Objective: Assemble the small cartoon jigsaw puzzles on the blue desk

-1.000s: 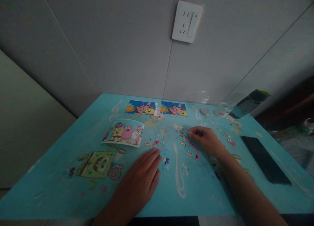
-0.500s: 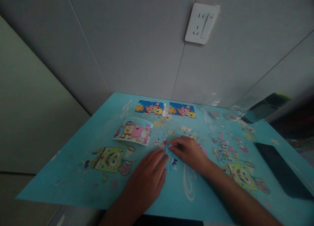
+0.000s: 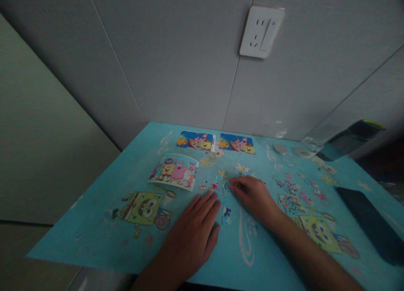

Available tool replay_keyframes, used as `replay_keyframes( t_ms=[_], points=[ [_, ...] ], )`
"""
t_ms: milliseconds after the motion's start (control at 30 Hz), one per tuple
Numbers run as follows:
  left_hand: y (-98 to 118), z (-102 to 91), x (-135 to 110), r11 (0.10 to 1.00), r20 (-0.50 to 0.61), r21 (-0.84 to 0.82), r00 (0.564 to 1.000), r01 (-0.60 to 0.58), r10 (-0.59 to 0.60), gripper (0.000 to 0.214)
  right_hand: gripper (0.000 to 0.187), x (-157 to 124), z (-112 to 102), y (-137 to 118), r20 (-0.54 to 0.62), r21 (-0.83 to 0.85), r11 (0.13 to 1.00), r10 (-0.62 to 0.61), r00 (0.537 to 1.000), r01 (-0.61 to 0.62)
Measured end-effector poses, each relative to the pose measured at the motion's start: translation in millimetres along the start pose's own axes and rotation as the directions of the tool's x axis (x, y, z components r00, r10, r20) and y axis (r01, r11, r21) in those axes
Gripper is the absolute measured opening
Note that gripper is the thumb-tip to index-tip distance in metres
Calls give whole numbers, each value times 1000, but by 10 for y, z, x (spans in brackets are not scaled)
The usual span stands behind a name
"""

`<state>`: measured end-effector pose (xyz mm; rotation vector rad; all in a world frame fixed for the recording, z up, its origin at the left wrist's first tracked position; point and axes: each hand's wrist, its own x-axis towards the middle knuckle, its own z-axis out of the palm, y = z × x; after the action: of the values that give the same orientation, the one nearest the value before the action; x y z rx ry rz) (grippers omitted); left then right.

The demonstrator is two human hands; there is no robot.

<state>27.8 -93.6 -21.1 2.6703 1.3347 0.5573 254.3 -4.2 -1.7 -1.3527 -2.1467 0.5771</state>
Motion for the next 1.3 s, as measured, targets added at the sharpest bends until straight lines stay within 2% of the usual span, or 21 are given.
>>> replay_keyframes(
  t_ms=[267, 500, 633, 767, 867, 1033, 1167, 1300],
  points=[
    [-11, -4, -1, 1000, -3, -8, 1000, -6, 6, 48, 5, -3, 62, 32, -9, -81, 993, -91, 996, 89],
    [-7, 0, 0, 1000, -25, -9, 1000, 7, -7, 47, 19, -23, 16, 9, -33, -102, 987, -131, 991, 127],
    [-19, 12, -10, 999, -139, -25, 990, 20, -23, 44, 24, -35, -114, 45, -131, -114, 986, -134, 982, 119],
    [-43, 17, -45, 994, -325, -16, 939, 110, -109, 32, 25, -63, -226, 149, -177, -137, 987, -105, 979, 81],
    [-54, 12, -62, 988, -384, -5, 912, 155, -145, 22, 25, -78, -274, 208, -204, -141, 988, -87, 975, 59],
    [-44, -6, -42, 989, -330, -5, 933, 150, -144, 17, 24, -84, -302, 235, -200, -140, 989, -79, 977, 51],
    [-30, -9, -23, 997, -242, -4, 968, 72, -70, 24, 26, -83, -287, 230, -179, -142, 988, -88, 980, 63],
    [-22, -15, -13, 999, -181, -21, 983, 29, -32, 30, 29, -85, -276, 228, -150, -135, 987, -108, 983, 88]
  ],
)
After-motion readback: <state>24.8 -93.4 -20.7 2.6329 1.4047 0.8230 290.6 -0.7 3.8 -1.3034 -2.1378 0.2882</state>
